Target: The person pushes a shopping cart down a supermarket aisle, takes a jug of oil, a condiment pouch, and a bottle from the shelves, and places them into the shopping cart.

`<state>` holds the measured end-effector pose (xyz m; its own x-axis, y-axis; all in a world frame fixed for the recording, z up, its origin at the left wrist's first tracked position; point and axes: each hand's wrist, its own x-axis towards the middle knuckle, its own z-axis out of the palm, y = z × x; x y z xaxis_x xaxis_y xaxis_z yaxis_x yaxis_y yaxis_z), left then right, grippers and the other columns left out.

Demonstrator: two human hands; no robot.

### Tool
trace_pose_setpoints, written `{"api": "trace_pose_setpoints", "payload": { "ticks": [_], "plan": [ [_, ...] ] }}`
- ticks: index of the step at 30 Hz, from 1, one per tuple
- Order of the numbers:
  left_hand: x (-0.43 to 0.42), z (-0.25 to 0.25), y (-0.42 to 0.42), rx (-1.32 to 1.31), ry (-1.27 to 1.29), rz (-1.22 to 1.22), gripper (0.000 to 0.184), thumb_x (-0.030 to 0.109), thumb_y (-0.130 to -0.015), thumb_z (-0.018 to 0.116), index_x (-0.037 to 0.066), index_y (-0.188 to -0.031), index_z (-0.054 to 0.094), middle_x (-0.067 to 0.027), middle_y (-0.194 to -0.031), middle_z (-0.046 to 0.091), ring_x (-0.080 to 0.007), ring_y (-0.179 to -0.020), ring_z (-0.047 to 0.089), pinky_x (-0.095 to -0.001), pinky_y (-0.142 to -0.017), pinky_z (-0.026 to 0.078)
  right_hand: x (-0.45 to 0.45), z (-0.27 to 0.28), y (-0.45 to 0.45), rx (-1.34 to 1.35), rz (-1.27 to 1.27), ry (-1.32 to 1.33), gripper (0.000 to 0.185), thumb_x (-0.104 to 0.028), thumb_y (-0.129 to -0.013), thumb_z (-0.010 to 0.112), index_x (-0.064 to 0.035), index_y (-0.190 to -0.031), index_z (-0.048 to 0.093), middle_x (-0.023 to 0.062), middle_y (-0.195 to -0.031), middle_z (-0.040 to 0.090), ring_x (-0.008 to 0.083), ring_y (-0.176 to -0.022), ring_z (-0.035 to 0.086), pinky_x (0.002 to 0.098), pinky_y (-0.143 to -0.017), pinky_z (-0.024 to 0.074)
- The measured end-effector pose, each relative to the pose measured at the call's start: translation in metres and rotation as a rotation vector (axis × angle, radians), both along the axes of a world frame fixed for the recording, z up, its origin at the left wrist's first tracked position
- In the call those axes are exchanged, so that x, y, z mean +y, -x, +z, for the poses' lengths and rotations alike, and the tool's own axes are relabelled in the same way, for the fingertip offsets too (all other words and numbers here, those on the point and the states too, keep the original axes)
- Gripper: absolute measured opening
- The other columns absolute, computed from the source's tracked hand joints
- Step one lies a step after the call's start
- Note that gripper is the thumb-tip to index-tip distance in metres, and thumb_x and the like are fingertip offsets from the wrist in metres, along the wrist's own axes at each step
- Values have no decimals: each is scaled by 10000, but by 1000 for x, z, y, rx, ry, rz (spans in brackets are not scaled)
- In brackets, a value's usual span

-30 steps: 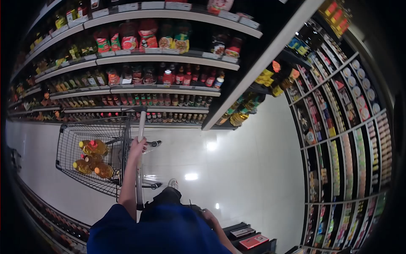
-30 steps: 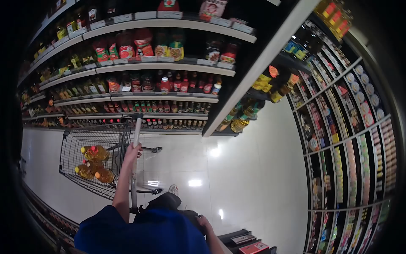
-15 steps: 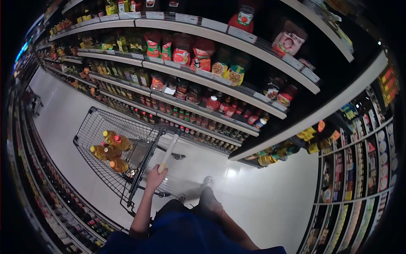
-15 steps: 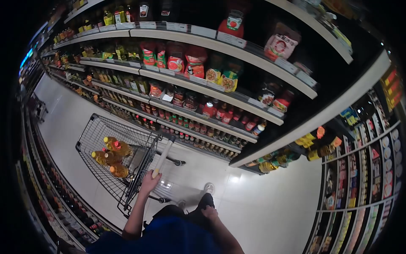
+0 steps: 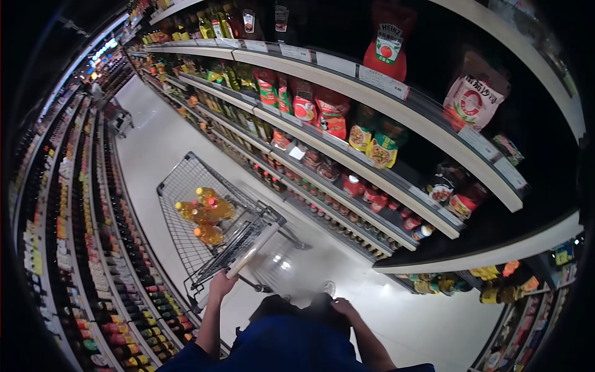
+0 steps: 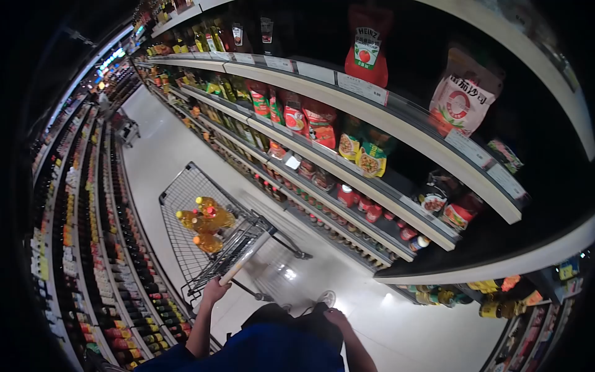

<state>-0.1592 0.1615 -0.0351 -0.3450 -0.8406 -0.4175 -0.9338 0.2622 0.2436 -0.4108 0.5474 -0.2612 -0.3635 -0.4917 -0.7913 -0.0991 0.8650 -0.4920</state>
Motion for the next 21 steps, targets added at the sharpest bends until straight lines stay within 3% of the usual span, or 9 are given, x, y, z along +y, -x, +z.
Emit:
{"api": "trace_pose_setpoints", "payload": {
  "ticks": [3,5,6,9,12,14,17,18,21],
  "plan": [
    [3,-2,-45,-176,-9,115,562,490,-740,736,45,-1080,689,-220,-1036,710,-379,-992,682,-460,-870,537,-2,-12,40,57,-31,145,379,-374,-889,616,-79,-1100,726,143,-1016,736,255,-999,694,376,-865,548],
    [9,-2,-75,-277,30,196,557,495,-726,742,48,-1058,706,-212,-1040,713,-371,-999,682,-452,-884,539,-26,30,74,-310,-233,292,411,-414,-923,605,-86,-1157,687,49,-998,701,147,-930,654,301,-775,530],
    [13,1,-81,-282,38,208,555,491,-727,736,55,-1070,707,-211,-1046,712,-369,-1003,682,-450,-890,539,-48,58,87,-444,-322,399,434,-413,-952,587,-91,-1238,643,42,-1099,684,164,-996,642,325,-805,523],
    [19,16,-92,-294,51,226,544,478,-732,714,76,-1098,711,-205,-1063,711,-363,-1016,680,-447,-907,538,-128,182,108,-320,-149,729,449,-348,-975,600,-74,-1330,578,78,-1273,621,192,-1163,591,330,-988,459],
    [20,22,-83,-297,34,233,509,459,-734,678,127,-1117,727,-176,-1092,713,-351,-1036,676,-434,-922,538,-203,250,103,-65,105,1008,511,-275,-936,663,-43,-1371,529,132,-1414,510,245,-1290,517,369,-1065,413],
    [17,16,-86,-311,24,215,509,462,-728,681,135,-1116,731,-166,-1089,716,-343,-1034,678,-426,-919,541,-242,282,89,158,273,1178,588,-314,-896,675,-25,-1378,500,204,-1451,445,337,-1361,427,401,-1117,366],
    [16,20,-86,-304,22,222,481,475,-725,683,163,-1085,750,-156,-1069,724,-332,-1020,686,-422,-914,545,-291,284,67,413,539,1142,676,-338,-868,673,-6,-1414,452,199,-1483,416,370,-1414,343,444,-1177,274],
    [16,23,-84,-304,7,229,473,478,-725,683,168,-1076,754,-157,-1064,725,-331,-1018,686,-423,-914,545,-302,273,60,504,596,1143,680,-358,-841,681,3,-1381,480,190,-1426,474,363,-1403,345,462,-1191,231],
    [8,21,-90,-300,-30,219,440,491,-728,682,203,-1051,764,-141,-1055,730,-325,-1013,688,-420,-912,545,-324,228,52,741,915,981,592,-280,-789,699,-20,-1300,548,169,-1289,562,336,-1298,452,469,-1184,247]
  ]
}}
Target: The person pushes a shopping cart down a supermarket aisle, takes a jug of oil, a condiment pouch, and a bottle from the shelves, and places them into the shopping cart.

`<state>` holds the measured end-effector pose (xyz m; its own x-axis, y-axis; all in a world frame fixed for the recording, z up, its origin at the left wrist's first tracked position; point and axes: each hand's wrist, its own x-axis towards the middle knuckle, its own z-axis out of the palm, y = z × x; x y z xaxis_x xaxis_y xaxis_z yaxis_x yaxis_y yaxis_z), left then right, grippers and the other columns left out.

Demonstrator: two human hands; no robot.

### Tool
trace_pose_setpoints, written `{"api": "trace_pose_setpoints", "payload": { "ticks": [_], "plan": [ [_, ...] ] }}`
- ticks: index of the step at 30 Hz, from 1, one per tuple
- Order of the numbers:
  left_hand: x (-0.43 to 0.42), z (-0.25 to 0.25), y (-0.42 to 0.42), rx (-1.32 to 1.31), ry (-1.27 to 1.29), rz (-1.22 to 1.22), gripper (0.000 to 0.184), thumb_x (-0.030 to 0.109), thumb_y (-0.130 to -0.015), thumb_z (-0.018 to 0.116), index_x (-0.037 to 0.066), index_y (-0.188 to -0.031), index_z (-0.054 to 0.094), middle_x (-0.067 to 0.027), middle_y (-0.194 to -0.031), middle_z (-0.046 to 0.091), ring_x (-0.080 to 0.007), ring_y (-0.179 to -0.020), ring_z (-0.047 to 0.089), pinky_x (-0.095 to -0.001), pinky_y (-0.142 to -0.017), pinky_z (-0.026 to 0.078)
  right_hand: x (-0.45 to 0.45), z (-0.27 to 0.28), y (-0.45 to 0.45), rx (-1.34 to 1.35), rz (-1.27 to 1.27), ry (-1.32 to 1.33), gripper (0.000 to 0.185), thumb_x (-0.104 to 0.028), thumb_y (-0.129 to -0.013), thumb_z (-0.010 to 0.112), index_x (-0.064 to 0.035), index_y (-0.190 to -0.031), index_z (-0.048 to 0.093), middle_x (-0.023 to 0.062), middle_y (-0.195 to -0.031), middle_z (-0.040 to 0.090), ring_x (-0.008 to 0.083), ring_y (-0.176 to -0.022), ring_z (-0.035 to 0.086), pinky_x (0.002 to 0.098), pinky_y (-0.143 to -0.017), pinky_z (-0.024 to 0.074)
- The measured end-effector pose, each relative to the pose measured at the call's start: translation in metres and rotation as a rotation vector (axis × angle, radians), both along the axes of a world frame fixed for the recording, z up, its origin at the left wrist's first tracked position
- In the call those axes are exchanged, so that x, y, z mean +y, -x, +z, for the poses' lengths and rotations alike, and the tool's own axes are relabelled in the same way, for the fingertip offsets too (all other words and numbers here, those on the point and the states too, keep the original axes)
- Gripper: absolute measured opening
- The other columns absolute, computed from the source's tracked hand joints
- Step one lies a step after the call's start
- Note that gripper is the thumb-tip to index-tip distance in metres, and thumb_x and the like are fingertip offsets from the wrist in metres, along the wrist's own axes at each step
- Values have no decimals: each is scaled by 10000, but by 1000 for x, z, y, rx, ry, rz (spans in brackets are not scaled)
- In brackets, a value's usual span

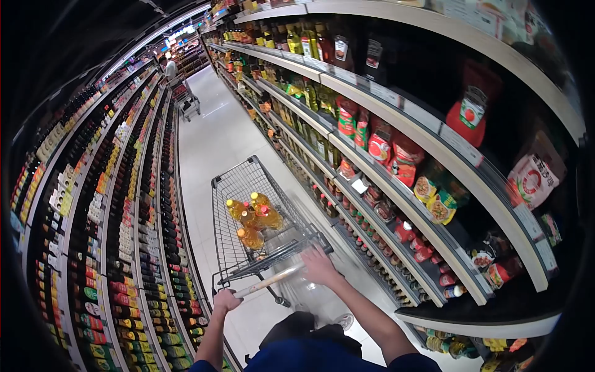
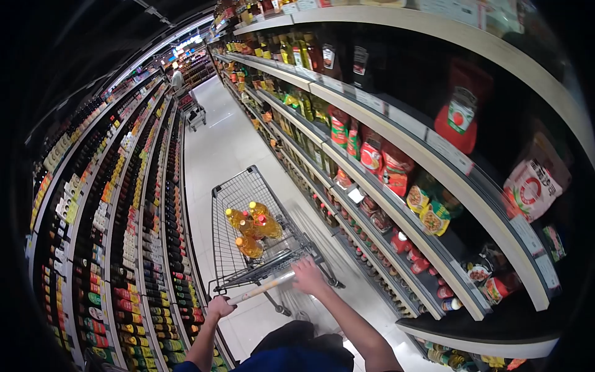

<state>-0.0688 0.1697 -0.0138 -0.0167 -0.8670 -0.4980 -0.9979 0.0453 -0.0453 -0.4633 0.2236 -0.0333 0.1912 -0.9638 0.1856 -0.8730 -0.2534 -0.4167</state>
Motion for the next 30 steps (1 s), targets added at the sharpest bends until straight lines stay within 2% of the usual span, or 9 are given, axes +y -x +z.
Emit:
{"api": "trace_pose_setpoints", "payload": {
  "ticks": [3,6,9,13,16,19,22,25,30],
  "plan": [
    [-12,2,-7,10,-62,-34,454,529,-734,687,232,-1070,760,-125,-1061,732,-313,-1011,690,-412,-910,544,-13,-16,-9,17,-9,81,458,-263,-741,693,-54,-1144,636,144,-1136,605,309,-1218,505,451,-1170,266],
    [-28,3,-14,42,-170,-60,503,571,-730,693,232,-1096,754,-136,-1062,730,-312,-1009,691,-408,-912,542,-25,-16,-13,-3,-14,60,346,-222,-705,684,-72,-1017,667,107,-1025,620,287,-1099,553,442,-1069,359],
    [-51,-17,-32,72,-276,-107,583,639,-723,693,227,-1132,745,-145,-1067,729,-314,-1006,694,-414,-915,540,-47,-31,-18,43,-10,-2,315,-217,-697,681,-89,-985,681,89,-966,646,285,-1019,590,423,-949,412],
    [-79,-15,-39,156,-355,-153,635,685,-708,691,216,-1132,746,-159,-1029,735,-329,-984,699,-414,-912,538,-72,-14,-28,191,-28,-167,372,-271,-671,690,-114,-1007,689,91,-907,675,292,-950,641,392,-890,428],
    [-100,-6,-39,236,-460,-144,670,690,-695,713,187,-1137,745,-172,-1032,733,-338,-996,697,-408,-912,537,-94,-17,-37,279,-37,-346,369,-282,-694,686,-112,-1022,692,106,-915,695,298,-974,661,435,-894,448],
    [-123,-24,-52,370,-543,-172,680,670,-697,731,162,-1149,739,-175,-1032,734,-339,-1005,695,-405,-909,536,-114,-14,-41,300,-5,-420,273,-303,-701,719,-103,-886,712,109,-875,721,305,-854,705,460,-790,505],
    [-134,-14,-53,375,-444,-199,681,639,-695,752,152,-1170,730,-177,-1049,730,-335,-1014,693,-403,-915,534,-135,-12,-50,304,16,-521,279,-303,-707,711,-91,-888,725,132,-889,724,320,-869,708,460,-762,540],
    [-137,-4,-56,453,-253,-176,567,550,-666,793,172,-1087,750,-123,-1016,739,-305,-967,703,-393,-883,544,-160,-36,-52,373,78,-645,289,-349,-748,681,-204,-995,717,100,-906,715,314,-909,698,477,-731,548],
    [-156,8,-64,520,-194,-128,515,517,-633,808,191,-1028,754,-67,-1039,735,-271,-962,700,-381,-864,546,-186,2,-62,386,171,-728,274,-367,-755,684,-147,-909,740,129,-891,718,347,-883,691,478,-735,553]
  ]
}}
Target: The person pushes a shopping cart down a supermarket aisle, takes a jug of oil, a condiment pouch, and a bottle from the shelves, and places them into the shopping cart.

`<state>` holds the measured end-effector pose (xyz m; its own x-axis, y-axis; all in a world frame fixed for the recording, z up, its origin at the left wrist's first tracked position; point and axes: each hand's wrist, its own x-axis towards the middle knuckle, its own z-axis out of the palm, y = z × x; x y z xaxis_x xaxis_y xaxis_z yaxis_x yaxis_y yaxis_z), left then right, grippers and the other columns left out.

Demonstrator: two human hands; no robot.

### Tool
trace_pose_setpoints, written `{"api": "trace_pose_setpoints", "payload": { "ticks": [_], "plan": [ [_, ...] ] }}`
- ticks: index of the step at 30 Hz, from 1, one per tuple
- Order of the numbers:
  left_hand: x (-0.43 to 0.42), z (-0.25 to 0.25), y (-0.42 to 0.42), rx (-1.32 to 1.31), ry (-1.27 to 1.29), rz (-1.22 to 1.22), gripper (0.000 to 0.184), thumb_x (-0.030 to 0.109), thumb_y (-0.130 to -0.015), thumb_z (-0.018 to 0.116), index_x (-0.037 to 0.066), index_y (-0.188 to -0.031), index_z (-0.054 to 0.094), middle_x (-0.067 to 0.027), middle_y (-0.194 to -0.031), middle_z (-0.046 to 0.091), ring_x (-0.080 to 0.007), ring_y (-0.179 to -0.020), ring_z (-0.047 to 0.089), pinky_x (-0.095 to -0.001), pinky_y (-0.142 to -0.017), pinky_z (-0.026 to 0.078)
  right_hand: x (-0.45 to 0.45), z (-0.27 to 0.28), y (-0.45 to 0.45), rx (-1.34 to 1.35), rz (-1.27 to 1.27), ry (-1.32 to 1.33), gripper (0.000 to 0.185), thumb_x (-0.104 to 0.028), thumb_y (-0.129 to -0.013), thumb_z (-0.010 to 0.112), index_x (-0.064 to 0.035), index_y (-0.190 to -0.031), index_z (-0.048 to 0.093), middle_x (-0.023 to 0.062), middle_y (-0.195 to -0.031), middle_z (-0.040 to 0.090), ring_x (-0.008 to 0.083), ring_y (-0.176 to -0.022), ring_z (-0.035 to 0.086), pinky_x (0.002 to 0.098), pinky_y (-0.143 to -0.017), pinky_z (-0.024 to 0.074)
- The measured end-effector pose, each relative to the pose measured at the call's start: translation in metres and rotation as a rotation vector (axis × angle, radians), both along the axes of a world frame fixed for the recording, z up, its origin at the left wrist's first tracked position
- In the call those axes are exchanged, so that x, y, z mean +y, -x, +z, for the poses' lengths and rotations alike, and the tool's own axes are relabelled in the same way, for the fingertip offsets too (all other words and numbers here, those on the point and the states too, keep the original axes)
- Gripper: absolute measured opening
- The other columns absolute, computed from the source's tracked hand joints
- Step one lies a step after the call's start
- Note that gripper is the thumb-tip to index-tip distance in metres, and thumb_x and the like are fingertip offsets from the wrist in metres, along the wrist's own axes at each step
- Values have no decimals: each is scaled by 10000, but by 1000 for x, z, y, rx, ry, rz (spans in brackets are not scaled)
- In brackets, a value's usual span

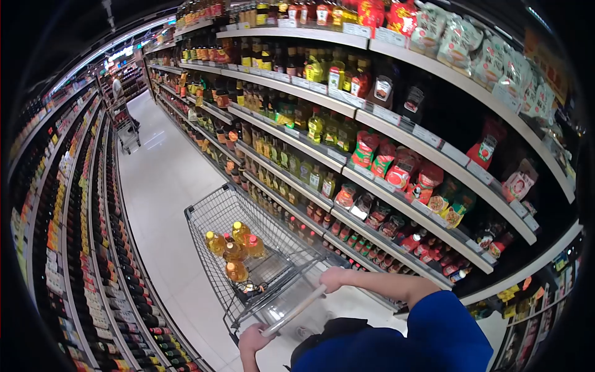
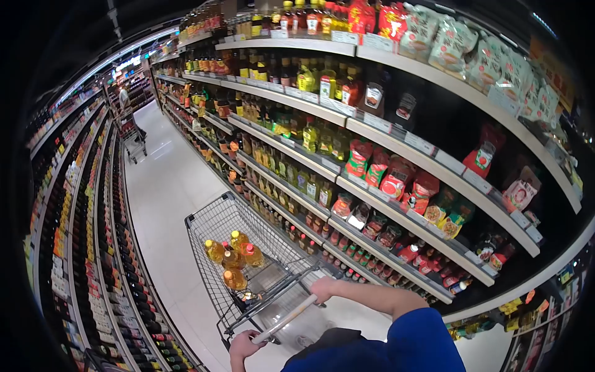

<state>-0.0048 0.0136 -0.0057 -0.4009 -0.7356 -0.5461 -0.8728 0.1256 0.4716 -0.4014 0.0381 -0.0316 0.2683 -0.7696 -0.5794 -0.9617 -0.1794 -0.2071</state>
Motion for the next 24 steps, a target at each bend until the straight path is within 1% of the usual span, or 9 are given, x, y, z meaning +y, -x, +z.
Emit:
{"api": "trace_pose_setpoints", "payload": {
  "ticks": [1,4,5,8,11,14,17,20,24],
  "plan": [
    [-6,-2,-1,-11,-3,-24,554,529,-615,810,198,-1055,750,-53,-1064,733,-256,-992,695,-374,-885,540,-6,0,0,20,37,-17,275,-367,-759,683,-137,-897,745,130,-895,721,346,-874,693,477,-732,555],
    [-20,-6,-6,-19,-22,-23,587,542,-604,806,208,-1083,746,-50,-1092,731,-250,-1013,692,-371,-905,534,-20,5,0,-46,66,26,300,-391,-773,671,-116,-868,743,156,-867,714,371,-855,683,486,-736,551],
    [-25,-4,-7,-21,-38,-32,612,545,-601,802,208,-1108,743,-46,-1127,726,-246,-1030,689,-364,-916,529,-25,8,0,-48,106,44,321,-406,-785,661,-103,-852,740,168,-854,710,386,-848,677,489,-750,550],
    [-40,-5,-8,4,-16,-49,623,544,-610,799,203,-1127,739,-49,-1103,734,-245,-1011,695,-355,-897,533,-41,12,-1,-12,141,19,337,-380,-776,664,-79,-909,732,180,-895,708,387,-887,678,490,-767,550],
    [-60,10,-4,7,-98,-99,635,547,-615,797,195,-1139,735,-54,-1047,746,-249,-991,700,-348,-881,535,-55,17,-1,-24,101,43,353,-398,-782,660,-82,-921,733,178,-898,709,388,-885,679,487,-766,550],
    [-83,20,2,6,-170,-109,637,554,-614,796,190,-1133,737,-57,-1004,753,-250,-966,705,-348,-868,536,-74,15,4,-74,111,133,360,-408,-781,662,-85,-923,733,176,-887,709,386,-866,682,485,-761,549],
    [-106,9,5,-15,-142,-115,637,564,-615,793,185,-1125,739,-56,-1043,748,-245,-982,701,-356,-877,532,-98,24,6,-52,103,125,355,-414,-779,665,-92,-914,731,167,-880,712,381,-848,685,483,-760,550],
    [-130,6,9,-13,-137,-87,650,575,-610,793,188,-1128,740,-82,-1085,737,-260,-1008,693,-367,-887,527,-126,27,11,-59,87,127,332,-396,-763,661,-98,-886,738,159,-864,714,356,-872,685,470,-770,549],
    [-172,-13,13,-26,-196,-60,681,607,-588,800,186,-1121,747,-123,-1117,723,-285,-1037,684,-374,-918,516,-169,26,21,-80,118,163,353,-432,-782,644,-103,-879,727,167,-853,711,385,-834,686,491,-736,554]
  ]
}}
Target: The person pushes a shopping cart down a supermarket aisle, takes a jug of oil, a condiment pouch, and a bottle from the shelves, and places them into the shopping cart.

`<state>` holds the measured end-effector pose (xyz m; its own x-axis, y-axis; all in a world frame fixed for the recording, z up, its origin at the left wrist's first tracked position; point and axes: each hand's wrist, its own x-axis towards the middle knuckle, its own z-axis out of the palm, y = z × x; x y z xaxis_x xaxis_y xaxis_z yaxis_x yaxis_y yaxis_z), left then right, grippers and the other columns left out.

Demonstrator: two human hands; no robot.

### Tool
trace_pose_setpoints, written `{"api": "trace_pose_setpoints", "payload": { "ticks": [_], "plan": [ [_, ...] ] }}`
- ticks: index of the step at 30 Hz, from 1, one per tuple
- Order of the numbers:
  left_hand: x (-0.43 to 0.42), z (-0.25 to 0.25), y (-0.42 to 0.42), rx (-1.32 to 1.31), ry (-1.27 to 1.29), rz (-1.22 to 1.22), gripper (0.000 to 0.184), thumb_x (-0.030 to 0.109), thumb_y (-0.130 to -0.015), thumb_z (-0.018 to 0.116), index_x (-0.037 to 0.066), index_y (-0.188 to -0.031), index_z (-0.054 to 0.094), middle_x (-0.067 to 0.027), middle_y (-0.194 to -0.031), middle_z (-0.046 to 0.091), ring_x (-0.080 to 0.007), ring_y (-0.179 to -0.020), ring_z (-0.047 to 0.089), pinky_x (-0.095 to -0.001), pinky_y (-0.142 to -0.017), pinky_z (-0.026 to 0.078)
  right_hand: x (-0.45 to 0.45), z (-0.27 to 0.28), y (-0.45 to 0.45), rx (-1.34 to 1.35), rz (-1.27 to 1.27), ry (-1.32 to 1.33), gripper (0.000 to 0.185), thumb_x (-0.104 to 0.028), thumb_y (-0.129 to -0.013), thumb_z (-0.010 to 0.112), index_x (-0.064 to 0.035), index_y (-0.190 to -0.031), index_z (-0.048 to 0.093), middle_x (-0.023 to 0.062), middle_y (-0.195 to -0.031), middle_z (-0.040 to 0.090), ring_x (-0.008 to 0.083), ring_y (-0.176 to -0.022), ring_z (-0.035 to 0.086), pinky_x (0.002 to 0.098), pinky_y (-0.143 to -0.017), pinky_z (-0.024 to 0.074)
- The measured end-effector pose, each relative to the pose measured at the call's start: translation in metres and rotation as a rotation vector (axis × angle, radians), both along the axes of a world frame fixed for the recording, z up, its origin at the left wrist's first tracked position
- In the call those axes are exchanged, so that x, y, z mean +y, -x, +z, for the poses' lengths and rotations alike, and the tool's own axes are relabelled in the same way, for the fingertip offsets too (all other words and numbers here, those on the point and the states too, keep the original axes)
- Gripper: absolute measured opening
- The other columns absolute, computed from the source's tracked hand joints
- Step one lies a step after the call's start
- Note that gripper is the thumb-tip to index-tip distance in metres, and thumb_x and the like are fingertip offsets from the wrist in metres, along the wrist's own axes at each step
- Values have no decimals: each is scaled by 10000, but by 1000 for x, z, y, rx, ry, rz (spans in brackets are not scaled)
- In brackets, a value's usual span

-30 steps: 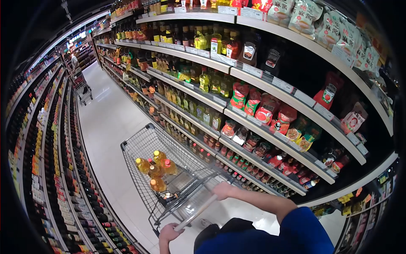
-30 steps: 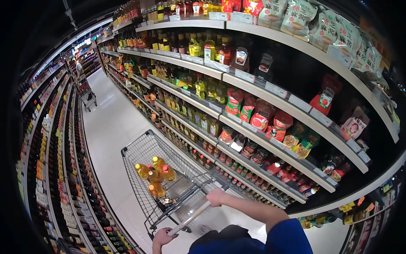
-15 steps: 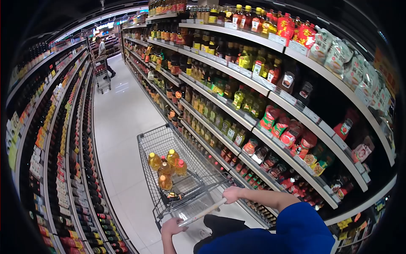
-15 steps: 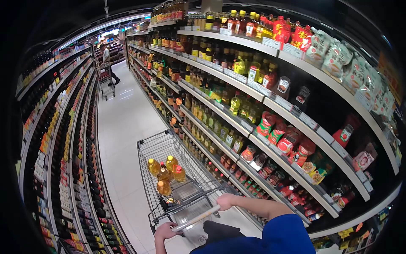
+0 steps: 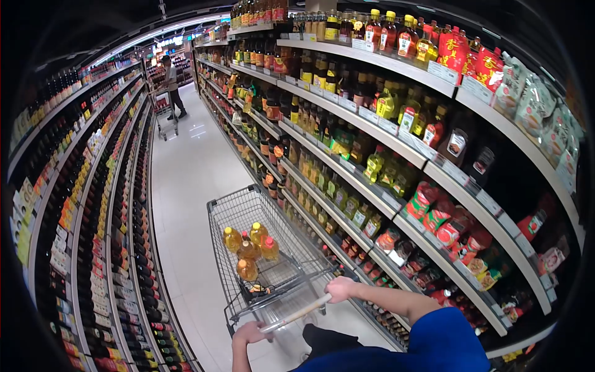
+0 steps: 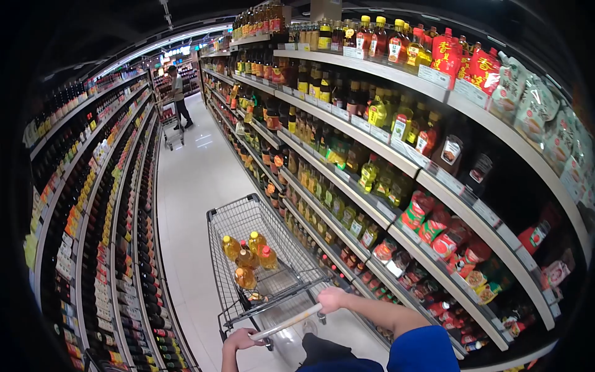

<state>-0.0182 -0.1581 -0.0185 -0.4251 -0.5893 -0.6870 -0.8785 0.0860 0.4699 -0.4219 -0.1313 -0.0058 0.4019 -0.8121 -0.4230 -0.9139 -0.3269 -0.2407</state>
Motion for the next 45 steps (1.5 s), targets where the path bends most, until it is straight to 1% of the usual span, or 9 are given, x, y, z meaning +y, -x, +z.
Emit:
{"api": "trace_pose_setpoints", "payload": {
  "ticks": [2,4,7,10,15,23,31,42,45],
  "plan": [
    [-20,5,8,-10,-2,13,703,625,-576,803,178,-1117,750,-136,-1115,721,-295,-1039,682,-375,-931,511,-22,3,5,-37,16,68,351,-430,-784,637,-103,-879,727,169,-840,711,388,-826,686,494,-725,554],
    [-48,-4,10,18,52,-23,721,638,-596,805,160,-1132,742,-134,-1126,719,-299,-1048,678,-370,-951,508,-52,7,10,6,-54,-13,373,-388,-738,676,-93,-957,739,171,-926,725,362,-909,695,466,-802,559],
    [-79,-36,10,6,113,-13,717,613,-616,822,175,-1176,722,-150,-1111,719,-304,-1049,676,-369,-951,517,-88,11,18,54,-40,-50,387,-395,-740,682,-95,-976,741,172,-957,726,356,-923,698,467,-816,561],
    [-104,-8,21,-35,164,36,624,538,-629,816,177,-1130,723,-169,-1018,726,-311,-968,692,-388,-880,544,-125,6,26,-12,-42,2,405,-407,-738,693,-88,-982,741,162,-991,728,348,-946,697,455,-843,561],
    [-149,12,42,-172,288,71,522,494,-651,761,181,-1065,702,-138,-953,723,-317,-943,689,-422,-855,553,-187,-8,38,-59,-10,46,401,-397,-735,679,-84,-979,738,162,-973,724,340,-966,689,443,-861,542],
    [-237,11,36,-254,346,106,505,509,-647,737,186,-1034,709,-134,-929,725,-326,-939,690,-439,-857,556,-281,15,30,-38,-7,-29,383,-360,-755,632,-73,-981,747,179,-1005,723,346,-964,696,443,-851,561],
    [-332,19,23,-265,382,123,484,490,-630,740,196,-1014,719,-105,-868,726,-291,-898,701,-411,-824,563,-371,22,12,-62,-42,-28,351,-343,-736,664,-50,-904,759,178,-949,729,339,-932,703,432,-848,559],
    [-467,22,-2,-145,471,121,507,438,-602,763,185,-1038,714,-78,-886,733,-271,-868,707,-397,-799,569,-497,10,-16,-62,-141,-29,339,-356,-731,684,-88,-922,766,142,-937,733,334,-921,703,439,-818,566],
    [-504,24,-8,-130,454,117,503,428,-592,769,184,-1028,719,-80,-871,728,-274,-847,708,-399,-786,565,-533,10,-24,-19,-178,-38,336,-350,-714,689,-87,-910,765,133,-921,733,330,-896,707,443,-762,578]
  ]
}}
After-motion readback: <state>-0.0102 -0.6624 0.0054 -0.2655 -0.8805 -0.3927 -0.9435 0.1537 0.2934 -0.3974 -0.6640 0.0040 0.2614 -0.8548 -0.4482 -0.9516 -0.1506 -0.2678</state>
